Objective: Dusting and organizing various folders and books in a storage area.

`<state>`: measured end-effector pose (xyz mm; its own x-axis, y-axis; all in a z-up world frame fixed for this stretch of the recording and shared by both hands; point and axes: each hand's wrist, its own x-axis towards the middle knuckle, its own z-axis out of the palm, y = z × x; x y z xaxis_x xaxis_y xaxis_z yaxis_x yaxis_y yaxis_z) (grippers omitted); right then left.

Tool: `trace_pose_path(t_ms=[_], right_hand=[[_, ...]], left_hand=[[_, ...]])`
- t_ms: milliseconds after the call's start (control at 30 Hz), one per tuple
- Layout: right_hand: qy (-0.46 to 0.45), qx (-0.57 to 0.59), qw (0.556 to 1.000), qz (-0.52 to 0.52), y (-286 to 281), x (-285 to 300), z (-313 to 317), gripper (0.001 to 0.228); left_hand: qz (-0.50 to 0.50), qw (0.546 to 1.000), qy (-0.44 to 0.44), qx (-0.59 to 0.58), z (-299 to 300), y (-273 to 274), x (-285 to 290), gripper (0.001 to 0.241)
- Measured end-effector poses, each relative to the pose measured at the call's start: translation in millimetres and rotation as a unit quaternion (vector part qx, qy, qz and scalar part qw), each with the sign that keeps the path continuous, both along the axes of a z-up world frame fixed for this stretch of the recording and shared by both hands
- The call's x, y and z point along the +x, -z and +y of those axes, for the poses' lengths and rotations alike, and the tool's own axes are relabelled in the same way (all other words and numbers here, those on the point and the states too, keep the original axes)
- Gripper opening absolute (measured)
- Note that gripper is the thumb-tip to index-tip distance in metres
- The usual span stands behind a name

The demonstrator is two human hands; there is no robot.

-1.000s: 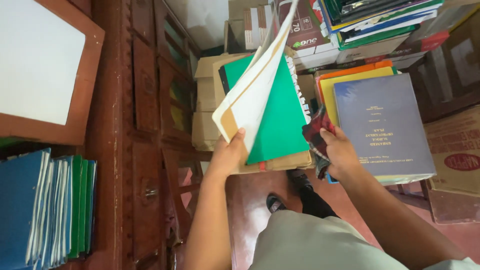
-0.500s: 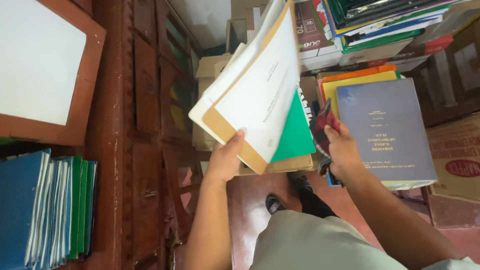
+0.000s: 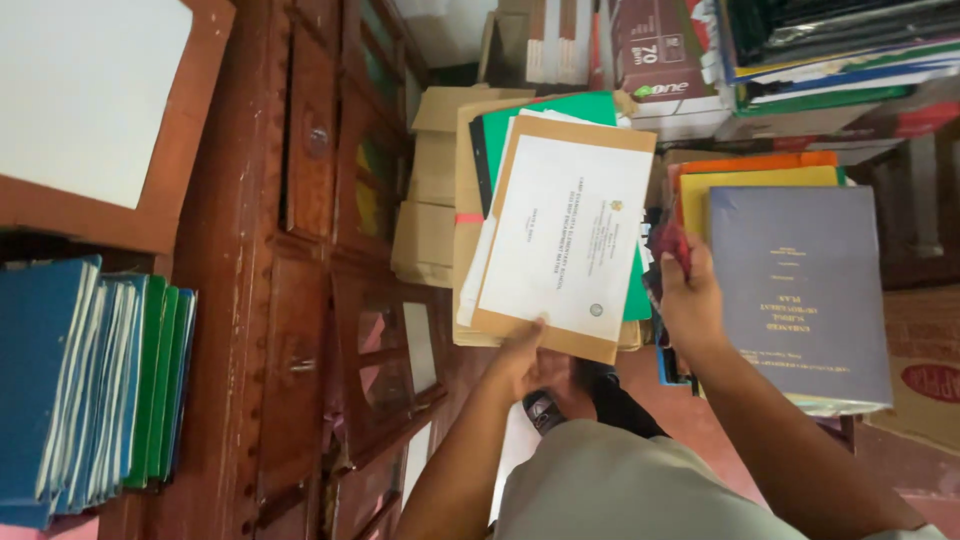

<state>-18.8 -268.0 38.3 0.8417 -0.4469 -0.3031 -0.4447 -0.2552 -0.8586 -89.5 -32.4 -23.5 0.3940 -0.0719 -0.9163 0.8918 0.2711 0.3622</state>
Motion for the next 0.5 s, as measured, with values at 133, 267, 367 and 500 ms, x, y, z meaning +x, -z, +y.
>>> trace_pose_path(t_ms=[133,267,367,500], right_hand=[[-0.033,-0.011,0.999,-0.004,-29.9,7.2,24.6,0.038],[-0.144,-0.091,0.983,-0.072,-42.8,-1.0,42.9,0.046],[-0.286,-0.170,0.930,-0.152,-50.4,10.6,57.3,0.054],[-0.511,-0.395,0.712,-0.275,44.1,1.3,67.8,0.072]], left_hand=[[-0.125,0.909,0.341,0.203,12.3,-55.5,-13.7,0.064],[-0.222,0.753,0.472,0.401,23.4,-3.1,17.1,0.043],[-0.216,0.720,0.470,0.462,9.5,-40.5,50.4,0.067],[-0.256,0.640,0.525,0.500,-3.2,-19.7,58.0,0.063]])
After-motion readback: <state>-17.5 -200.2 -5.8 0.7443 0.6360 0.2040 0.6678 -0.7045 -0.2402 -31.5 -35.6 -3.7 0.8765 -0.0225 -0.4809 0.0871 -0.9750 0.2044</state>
